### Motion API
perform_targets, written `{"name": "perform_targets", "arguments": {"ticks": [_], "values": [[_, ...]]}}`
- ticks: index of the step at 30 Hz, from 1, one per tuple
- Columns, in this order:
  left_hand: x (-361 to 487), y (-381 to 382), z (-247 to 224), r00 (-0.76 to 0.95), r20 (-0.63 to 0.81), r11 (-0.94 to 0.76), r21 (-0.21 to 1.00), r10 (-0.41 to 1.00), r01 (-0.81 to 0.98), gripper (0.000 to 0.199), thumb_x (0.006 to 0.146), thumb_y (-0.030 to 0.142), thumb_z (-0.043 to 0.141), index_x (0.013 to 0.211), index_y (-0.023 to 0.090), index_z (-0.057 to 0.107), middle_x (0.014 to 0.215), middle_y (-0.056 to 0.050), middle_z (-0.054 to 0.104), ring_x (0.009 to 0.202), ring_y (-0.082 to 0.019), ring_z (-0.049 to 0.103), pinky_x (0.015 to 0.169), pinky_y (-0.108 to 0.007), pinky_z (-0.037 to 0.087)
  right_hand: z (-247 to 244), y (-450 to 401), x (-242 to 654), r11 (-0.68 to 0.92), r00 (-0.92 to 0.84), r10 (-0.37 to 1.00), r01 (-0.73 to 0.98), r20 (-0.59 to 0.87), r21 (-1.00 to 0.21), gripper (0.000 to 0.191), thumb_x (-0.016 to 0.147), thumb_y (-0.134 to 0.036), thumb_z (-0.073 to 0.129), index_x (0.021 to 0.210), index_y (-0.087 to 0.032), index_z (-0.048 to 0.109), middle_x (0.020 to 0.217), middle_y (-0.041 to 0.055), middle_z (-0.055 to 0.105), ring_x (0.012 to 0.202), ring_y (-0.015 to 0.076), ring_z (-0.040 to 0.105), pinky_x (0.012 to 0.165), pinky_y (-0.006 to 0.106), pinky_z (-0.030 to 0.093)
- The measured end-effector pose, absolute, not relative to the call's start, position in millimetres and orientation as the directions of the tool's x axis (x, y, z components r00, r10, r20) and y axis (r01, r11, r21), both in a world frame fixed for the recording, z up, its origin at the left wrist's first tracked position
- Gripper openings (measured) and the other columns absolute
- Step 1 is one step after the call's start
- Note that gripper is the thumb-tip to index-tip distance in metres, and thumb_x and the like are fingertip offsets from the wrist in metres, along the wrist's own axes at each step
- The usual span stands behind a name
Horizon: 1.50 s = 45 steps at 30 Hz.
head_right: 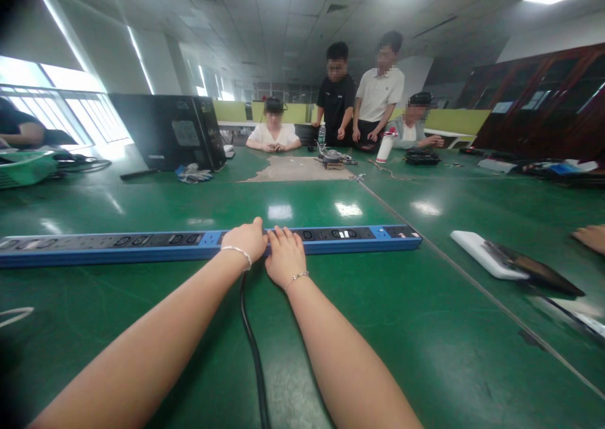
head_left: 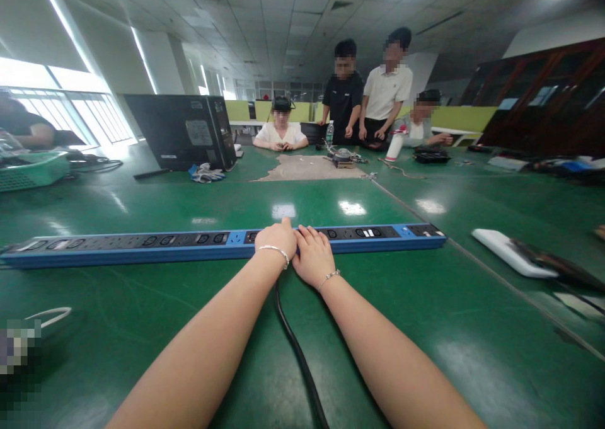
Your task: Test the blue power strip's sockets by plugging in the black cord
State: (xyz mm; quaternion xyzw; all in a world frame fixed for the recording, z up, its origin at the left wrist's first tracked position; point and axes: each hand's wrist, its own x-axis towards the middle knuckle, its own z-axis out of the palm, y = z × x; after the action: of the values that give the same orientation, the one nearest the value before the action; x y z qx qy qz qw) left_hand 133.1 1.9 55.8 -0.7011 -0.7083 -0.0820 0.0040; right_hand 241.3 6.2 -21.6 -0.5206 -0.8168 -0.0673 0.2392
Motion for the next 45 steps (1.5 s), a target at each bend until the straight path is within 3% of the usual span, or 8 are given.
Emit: {"name": "perform_targets", "arguments": {"ticks": [15,22,26,35,45], "values": [[133,0,57,-0.114,0.124,0.093,0.163,0.986,0.982,0.031,0.084,0.029,0.033,0.105,0.014,0.050,0.090,-0.018,0.069,0.087,-0.028,0.067,0.072,-0.037,0.049,-18,6,239,0.440,-0.331,0.834,0.882,0.442,-0.169,0.054,0.082,-0.029,0.046,0.135,-0.017,0.045,0.143,0.0069,0.042,0.133,0.0230,0.032,0.109,0.041,0.019],[135,-13,139,-0.139,0.411,0.055,0.210,0.901,0.976,0.039,0.087,0.038,0.034,0.118,0.017,0.045,0.101,-0.014,0.067,0.095,-0.029,0.064,0.081,-0.041,0.046,-16,6,240,0.448,-0.343,0.833,0.878,0.435,-0.166,0.057,0.079,-0.026,0.049,0.135,-0.017,0.045,0.144,0.0084,0.041,0.133,0.0230,0.031,0.109,0.041,0.020],[93,-7,147,-0.180,0.350,0.114,0.202,0.919,0.973,0.038,0.086,0.039,0.037,0.116,0.020,0.048,0.101,-0.012,0.067,0.098,-0.029,0.062,0.083,-0.041,0.046,-17,7,240,0.451,-0.345,0.832,0.877,0.433,-0.166,0.057,0.080,-0.026,0.048,0.136,-0.016,0.044,0.144,0.0084,0.040,0.133,0.0228,0.032,0.109,0.041,0.020],[-2,5,75,-0.206,0.043,0.202,0.069,0.978,0.977,0.037,0.084,0.041,0.036,0.107,0.021,0.056,0.105,-0.011,0.069,0.098,-0.024,0.063,0.080,-0.033,0.047,-19,7,240,0.451,-0.340,0.823,0.878,0.454,-0.159,0.057,0.079,-0.025,0.049,0.136,-0.016,0.044,0.144,0.0082,0.041,0.132,0.0229,0.032,0.109,0.041,0.019],[-2,7,71,-0.155,0.006,0.155,-0.033,0.988,0.987,0.036,0.084,0.043,0.034,0.106,0.024,0.056,0.101,-0.009,0.070,0.094,-0.023,0.065,0.076,-0.030,0.047,-21,8,240,0.458,-0.339,0.818,0.873,0.465,-0.170,0.058,0.079,-0.024,0.049,0.136,-0.016,0.044,0.144,0.0083,0.041,0.132,0.0233,0.032,0.109,0.041,0.019]]}}
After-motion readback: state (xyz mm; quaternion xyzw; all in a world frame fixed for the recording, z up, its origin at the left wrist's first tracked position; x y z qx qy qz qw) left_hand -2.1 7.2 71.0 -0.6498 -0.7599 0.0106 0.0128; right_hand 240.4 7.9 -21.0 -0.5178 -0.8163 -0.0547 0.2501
